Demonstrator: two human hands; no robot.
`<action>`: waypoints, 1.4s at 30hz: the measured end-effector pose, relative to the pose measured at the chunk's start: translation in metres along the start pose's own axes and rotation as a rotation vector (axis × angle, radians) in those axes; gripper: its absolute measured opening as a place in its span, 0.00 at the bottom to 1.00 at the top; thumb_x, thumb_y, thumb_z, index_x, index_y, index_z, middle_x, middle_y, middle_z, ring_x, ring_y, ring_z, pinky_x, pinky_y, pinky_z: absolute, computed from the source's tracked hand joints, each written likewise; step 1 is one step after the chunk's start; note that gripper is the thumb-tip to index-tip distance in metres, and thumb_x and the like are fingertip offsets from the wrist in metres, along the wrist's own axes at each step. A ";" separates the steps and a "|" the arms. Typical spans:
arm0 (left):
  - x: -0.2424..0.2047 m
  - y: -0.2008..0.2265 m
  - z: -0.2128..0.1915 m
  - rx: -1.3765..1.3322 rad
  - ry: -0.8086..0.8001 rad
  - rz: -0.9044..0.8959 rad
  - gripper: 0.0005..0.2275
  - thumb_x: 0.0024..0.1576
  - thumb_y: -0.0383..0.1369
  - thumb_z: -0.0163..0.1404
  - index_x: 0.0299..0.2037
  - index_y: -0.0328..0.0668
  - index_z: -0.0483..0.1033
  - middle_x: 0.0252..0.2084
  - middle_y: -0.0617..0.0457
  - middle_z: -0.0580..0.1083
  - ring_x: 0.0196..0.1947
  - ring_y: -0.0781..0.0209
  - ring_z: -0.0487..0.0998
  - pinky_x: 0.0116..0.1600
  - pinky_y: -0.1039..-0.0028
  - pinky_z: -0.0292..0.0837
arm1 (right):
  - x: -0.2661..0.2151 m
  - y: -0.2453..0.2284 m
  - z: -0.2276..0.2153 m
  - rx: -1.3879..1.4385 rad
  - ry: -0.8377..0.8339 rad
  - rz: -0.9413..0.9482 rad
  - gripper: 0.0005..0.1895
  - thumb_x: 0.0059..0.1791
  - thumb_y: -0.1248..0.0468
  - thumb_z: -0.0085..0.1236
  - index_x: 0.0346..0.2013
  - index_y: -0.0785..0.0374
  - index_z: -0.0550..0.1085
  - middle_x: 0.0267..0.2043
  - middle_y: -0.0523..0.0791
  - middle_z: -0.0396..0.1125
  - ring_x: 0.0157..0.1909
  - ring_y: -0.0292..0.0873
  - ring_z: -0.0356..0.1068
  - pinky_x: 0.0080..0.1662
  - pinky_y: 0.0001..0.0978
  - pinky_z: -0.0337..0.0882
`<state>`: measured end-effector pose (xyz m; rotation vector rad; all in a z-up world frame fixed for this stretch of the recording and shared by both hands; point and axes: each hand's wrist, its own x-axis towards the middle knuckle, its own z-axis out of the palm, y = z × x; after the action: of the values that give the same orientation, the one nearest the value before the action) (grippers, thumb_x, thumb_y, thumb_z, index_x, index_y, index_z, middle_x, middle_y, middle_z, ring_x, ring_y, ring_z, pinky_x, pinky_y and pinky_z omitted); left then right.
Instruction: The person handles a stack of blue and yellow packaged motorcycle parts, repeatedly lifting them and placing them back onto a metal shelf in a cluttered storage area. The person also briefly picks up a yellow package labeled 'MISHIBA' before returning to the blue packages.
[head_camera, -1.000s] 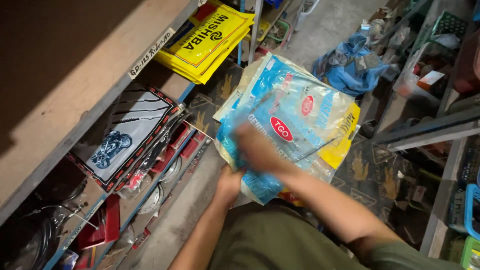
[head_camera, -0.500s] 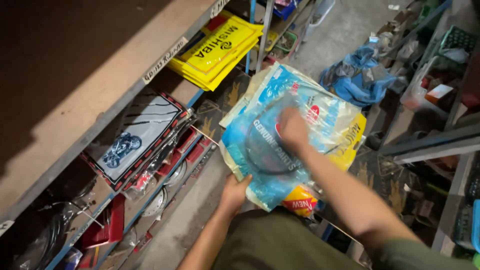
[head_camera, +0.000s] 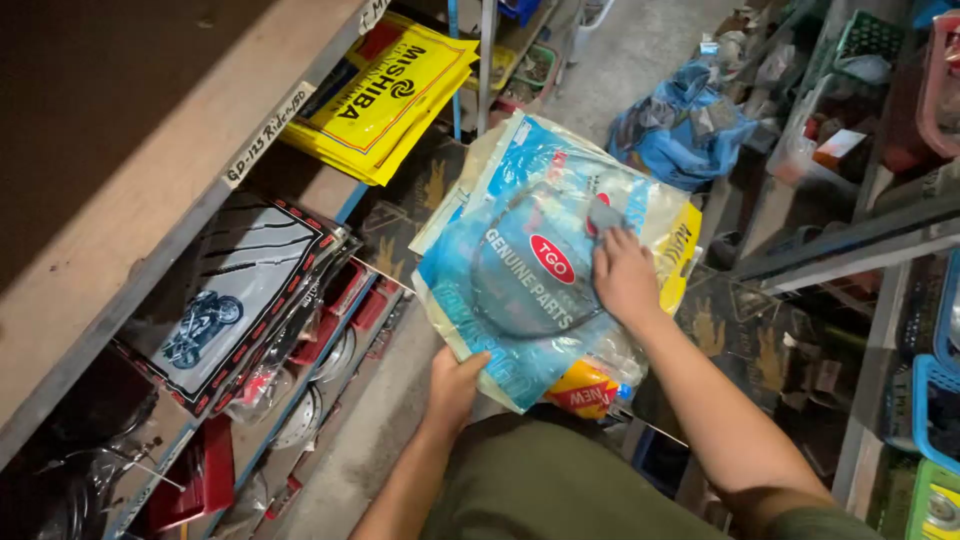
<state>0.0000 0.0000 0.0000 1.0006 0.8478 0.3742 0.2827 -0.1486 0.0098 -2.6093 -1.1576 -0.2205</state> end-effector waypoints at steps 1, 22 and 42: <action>-0.001 0.004 0.004 -0.024 0.014 -0.014 0.09 0.49 0.24 0.58 0.40 0.36 0.80 0.29 0.53 0.75 0.28 0.63 0.78 0.38 0.68 0.76 | -0.002 0.000 0.001 -0.028 -0.005 0.066 0.22 0.57 0.53 0.46 0.62 0.58 0.73 0.65 0.49 0.67 0.68 0.56 0.65 0.57 0.57 0.69; -0.057 0.079 0.014 0.604 -0.022 0.276 0.43 0.49 0.26 0.53 0.75 0.31 0.40 0.72 0.19 0.49 0.71 0.20 0.51 0.74 0.41 0.46 | 0.082 0.011 0.073 0.057 0.031 -0.086 0.23 0.56 0.53 0.45 0.62 0.58 0.75 0.64 0.50 0.68 0.67 0.55 0.65 0.64 0.49 0.63; -0.004 0.049 -0.005 1.523 0.165 1.184 0.16 0.44 0.32 0.57 0.44 0.55 0.80 0.66 0.40 0.63 0.72 0.38 0.57 0.72 0.36 0.45 | 0.088 0.104 0.073 0.224 -0.127 -0.162 0.16 0.47 0.65 0.55 0.48 0.54 0.79 0.54 0.46 0.72 0.58 0.52 0.73 0.57 0.42 0.71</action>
<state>-0.0012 0.0257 0.0427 2.9379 0.4820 0.8273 0.4206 -0.1313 -0.0571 -2.3651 -1.3540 0.0425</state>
